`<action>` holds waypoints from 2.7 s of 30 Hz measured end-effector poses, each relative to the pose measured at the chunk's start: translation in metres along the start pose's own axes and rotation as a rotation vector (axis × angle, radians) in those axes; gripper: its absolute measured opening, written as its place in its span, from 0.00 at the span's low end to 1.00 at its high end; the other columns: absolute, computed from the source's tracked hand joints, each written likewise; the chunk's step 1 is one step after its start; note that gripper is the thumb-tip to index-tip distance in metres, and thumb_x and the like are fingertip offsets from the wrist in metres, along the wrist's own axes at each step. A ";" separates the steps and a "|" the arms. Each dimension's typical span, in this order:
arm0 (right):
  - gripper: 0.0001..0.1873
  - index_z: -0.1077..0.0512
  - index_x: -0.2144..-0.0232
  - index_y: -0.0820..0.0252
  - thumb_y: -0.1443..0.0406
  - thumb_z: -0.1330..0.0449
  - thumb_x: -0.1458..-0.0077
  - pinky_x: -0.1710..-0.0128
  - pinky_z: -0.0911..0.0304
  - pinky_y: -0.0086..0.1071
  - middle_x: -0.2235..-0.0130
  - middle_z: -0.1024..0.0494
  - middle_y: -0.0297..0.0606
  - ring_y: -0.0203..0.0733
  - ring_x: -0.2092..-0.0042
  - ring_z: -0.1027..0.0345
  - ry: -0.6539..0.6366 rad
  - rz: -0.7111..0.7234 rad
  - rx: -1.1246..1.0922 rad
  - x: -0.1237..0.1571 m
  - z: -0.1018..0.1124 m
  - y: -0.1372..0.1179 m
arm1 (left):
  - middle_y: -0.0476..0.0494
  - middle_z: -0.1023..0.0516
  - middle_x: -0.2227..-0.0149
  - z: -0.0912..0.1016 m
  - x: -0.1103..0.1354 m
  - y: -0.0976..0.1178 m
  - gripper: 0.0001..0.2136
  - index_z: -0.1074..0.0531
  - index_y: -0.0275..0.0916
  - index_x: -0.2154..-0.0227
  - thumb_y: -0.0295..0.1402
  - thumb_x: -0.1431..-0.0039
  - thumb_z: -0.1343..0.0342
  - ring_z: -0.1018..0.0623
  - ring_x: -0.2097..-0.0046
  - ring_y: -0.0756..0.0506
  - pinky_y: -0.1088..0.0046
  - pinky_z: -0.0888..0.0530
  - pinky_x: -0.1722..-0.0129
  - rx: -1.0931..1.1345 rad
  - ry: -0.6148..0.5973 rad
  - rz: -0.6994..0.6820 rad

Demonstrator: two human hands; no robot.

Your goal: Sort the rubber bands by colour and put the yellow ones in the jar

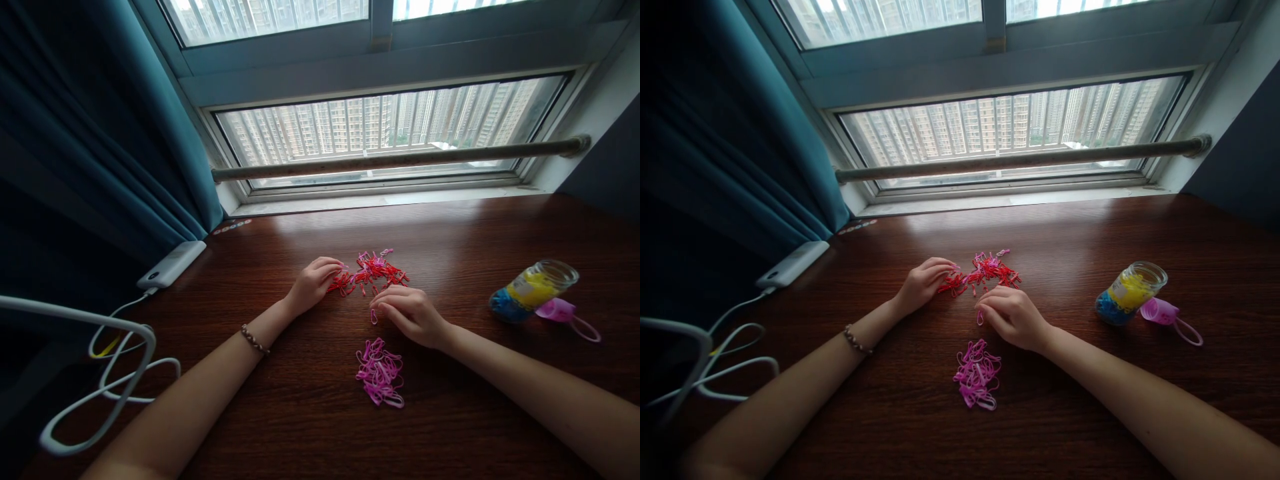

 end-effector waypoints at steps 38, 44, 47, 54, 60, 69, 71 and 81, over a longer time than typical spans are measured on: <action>0.11 0.27 0.62 0.58 0.67 0.48 0.45 0.54 0.41 0.40 0.61 0.25 0.41 0.44 0.55 0.37 0.261 -0.162 0.363 -0.015 0.020 0.047 | 0.43 0.23 0.67 -0.018 0.004 0.087 0.10 0.26 0.40 0.68 0.32 0.41 0.52 0.27 0.62 0.47 0.67 0.33 0.54 0.274 -0.400 -0.234; 0.12 0.25 0.65 0.57 0.69 0.47 0.47 0.51 0.43 0.43 0.59 0.24 0.38 0.46 0.52 0.39 0.183 -0.174 0.496 -0.026 0.013 0.079 | 0.43 0.24 0.64 -0.006 0.000 0.040 0.09 0.27 0.38 0.68 0.31 0.40 0.53 0.29 0.59 0.46 0.64 0.34 0.55 -0.033 -0.067 -0.051; 0.12 0.25 0.63 0.57 0.69 0.48 0.46 0.52 0.42 0.43 0.59 0.23 0.38 0.45 0.53 0.38 0.159 -0.164 0.472 -0.025 0.012 0.085 | 0.44 0.24 0.64 -0.008 0.001 0.028 0.09 0.27 0.39 0.68 0.31 0.41 0.53 0.29 0.58 0.45 0.63 0.35 0.54 -0.134 -0.083 -0.046; 0.13 0.25 0.63 0.57 0.70 0.48 0.47 0.52 0.40 0.43 0.61 0.23 0.39 0.44 0.54 0.35 0.148 -0.102 0.393 -0.024 0.012 0.081 | 0.45 0.25 0.58 -0.013 0.000 0.035 0.09 0.28 0.40 0.65 0.31 0.40 0.54 0.32 0.53 0.44 0.61 0.39 0.51 -0.235 -0.203 -0.091; 0.12 0.25 0.65 0.58 0.70 0.47 0.49 0.56 0.36 0.39 0.62 0.23 0.40 0.43 0.58 0.31 0.299 -0.188 0.221 -0.024 0.021 0.077 | 0.44 0.26 0.58 -0.015 0.000 0.029 0.10 0.29 0.39 0.62 0.30 0.40 0.55 0.32 0.52 0.43 0.61 0.38 0.51 -0.248 -0.195 -0.075; 0.08 0.25 0.72 0.61 0.63 0.41 0.54 0.68 0.33 0.32 0.70 0.22 0.38 0.39 0.69 0.29 0.420 -0.435 -0.082 -0.019 0.028 0.090 | 0.43 0.25 0.58 -0.019 0.002 0.022 0.10 0.30 0.40 0.60 0.27 0.41 0.54 0.31 0.53 0.43 0.60 0.36 0.51 -0.238 -0.185 -0.048; 0.09 0.26 0.72 0.62 0.62 0.40 0.55 0.70 0.33 0.32 0.70 0.22 0.39 0.40 0.70 0.29 0.433 -0.457 -0.147 -0.019 0.027 0.091 | 0.43 0.25 0.58 -0.019 0.002 0.022 0.10 0.30 0.40 0.60 0.27 0.42 0.53 0.30 0.53 0.44 0.61 0.36 0.51 -0.230 -0.179 -0.056; 0.13 0.27 0.72 0.63 0.58 0.38 0.57 0.71 0.34 0.32 0.70 0.23 0.41 0.39 0.71 0.30 0.449 -0.509 -0.259 -0.019 0.028 0.090 | 0.44 0.24 0.63 -0.020 0.003 0.013 0.07 0.29 0.39 0.64 0.28 0.42 0.51 0.28 0.57 0.45 0.63 0.34 0.54 -0.194 -0.135 -0.049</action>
Point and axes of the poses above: each hand's wrist, its own x-axis away from the middle knuckle, its own z-axis out of the back of the hand, y = z × x, the point moved 4 cm from there along -x, towards the middle knuckle
